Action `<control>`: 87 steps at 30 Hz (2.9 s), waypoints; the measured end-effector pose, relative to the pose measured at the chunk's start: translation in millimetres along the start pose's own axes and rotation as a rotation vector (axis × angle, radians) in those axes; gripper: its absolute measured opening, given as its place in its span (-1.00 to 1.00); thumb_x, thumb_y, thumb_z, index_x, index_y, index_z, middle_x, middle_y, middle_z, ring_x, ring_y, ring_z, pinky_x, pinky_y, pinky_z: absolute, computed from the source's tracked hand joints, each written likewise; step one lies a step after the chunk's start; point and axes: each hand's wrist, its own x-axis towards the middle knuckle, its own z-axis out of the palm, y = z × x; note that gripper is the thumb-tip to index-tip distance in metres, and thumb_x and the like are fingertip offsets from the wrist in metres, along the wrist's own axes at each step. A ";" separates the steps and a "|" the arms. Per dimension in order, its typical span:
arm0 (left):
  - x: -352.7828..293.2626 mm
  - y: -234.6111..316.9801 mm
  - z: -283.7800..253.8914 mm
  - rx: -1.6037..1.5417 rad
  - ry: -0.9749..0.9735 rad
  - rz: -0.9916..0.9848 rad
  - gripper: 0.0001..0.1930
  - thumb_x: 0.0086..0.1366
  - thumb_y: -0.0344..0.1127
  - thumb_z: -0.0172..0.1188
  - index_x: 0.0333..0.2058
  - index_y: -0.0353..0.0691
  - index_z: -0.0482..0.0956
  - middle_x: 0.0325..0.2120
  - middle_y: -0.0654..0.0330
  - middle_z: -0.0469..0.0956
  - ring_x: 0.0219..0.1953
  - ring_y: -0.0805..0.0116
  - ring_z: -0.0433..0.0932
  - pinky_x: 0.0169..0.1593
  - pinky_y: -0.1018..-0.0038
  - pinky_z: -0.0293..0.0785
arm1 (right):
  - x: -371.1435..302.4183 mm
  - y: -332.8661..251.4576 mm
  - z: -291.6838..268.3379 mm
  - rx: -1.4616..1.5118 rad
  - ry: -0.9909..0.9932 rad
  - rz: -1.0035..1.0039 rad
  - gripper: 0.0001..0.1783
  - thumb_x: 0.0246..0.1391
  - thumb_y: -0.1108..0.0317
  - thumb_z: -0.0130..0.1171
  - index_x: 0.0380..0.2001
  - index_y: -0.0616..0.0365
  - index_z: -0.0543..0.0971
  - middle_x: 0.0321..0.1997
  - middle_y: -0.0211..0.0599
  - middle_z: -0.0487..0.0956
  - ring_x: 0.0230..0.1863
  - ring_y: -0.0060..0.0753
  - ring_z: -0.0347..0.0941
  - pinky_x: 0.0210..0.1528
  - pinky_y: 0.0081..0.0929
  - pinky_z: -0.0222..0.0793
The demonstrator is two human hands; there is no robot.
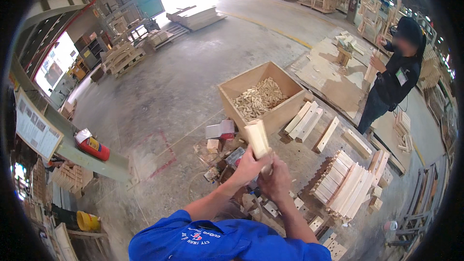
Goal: The person repeatedly picks up small wooden dowels and inserts them into pre-drilled holes on rectangular wooden pieces. They then place the assembled pieces onto a nearby stack. The process is repeated continuously throughout the clip.
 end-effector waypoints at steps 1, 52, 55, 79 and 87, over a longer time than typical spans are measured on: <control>0.8 4.8 5.8 -0.164 0.021 -0.039 -0.49 0.52 -0.27 0.36 0.29 -0.36 0.41 0.01 0.09 0.69 0.01 0.33 0.69 0.08 0.35 0.66 | -4.1 -6.6 1.0 -0.080 -0.005 -0.081 0.01 -0.05 0.26 0.56 0.45 0.21 0.31 0.02 0.04 0.59 0.00 0.08 0.58 0.05 -0.03 0.54; -117.6 17.7 -185.7 0.470 0.287 -0.259 -0.42 0.31 0.01 0.47 0.15 -0.25 0.58 -0.09 -0.08 0.76 -0.03 0.02 0.76 0.10 0.19 0.63 | 341.3 112.1 155.2 -0.559 -1.133 -0.113 -0.44 0.20 0.06 0.37 0.16 0.17 0.61 0.07 0.18 0.71 0.01 0.12 0.69 0.04 -0.07 0.61; -134.7 3.3 -188.9 0.489 0.334 -0.252 -0.46 0.29 0.00 0.46 0.10 -0.22 0.58 -0.10 -0.10 0.75 -0.03 -0.11 0.75 0.07 0.13 0.62 | 322.2 113.5 191.5 -0.490 -1.255 -0.219 -0.39 0.19 0.09 0.40 0.24 0.16 0.61 0.13 0.17 0.72 0.01 0.00 0.71 0.04 -0.12 0.62; -180.3 21.2 -172.8 0.557 0.297 -0.120 -0.41 0.29 0.00 0.42 0.15 -0.26 0.53 -0.12 -0.16 0.73 -0.05 -0.24 0.71 0.03 0.02 0.62 | 323.2 85.4 111.0 1.481 -0.688 0.775 -0.79 0.53 0.34 0.09 0.09 0.08 0.60 -0.14 -0.30 0.70 -0.22 -0.43 0.69 -0.44 -0.55 0.58; -203.7 33.8 -167.3 0.545 0.364 -0.047 -0.46 0.30 -0.03 0.43 0.09 -0.25 0.54 -0.18 -0.18 0.73 -0.09 -0.25 0.71 -0.01 0.02 0.61 | 314.1 77.5 90.4 2.019 -0.671 0.665 -0.75 0.63 0.33 -0.03 -0.10 0.28 0.54 -0.31 -0.26 0.59 -0.32 -0.44 0.49 -0.33 -0.47 0.43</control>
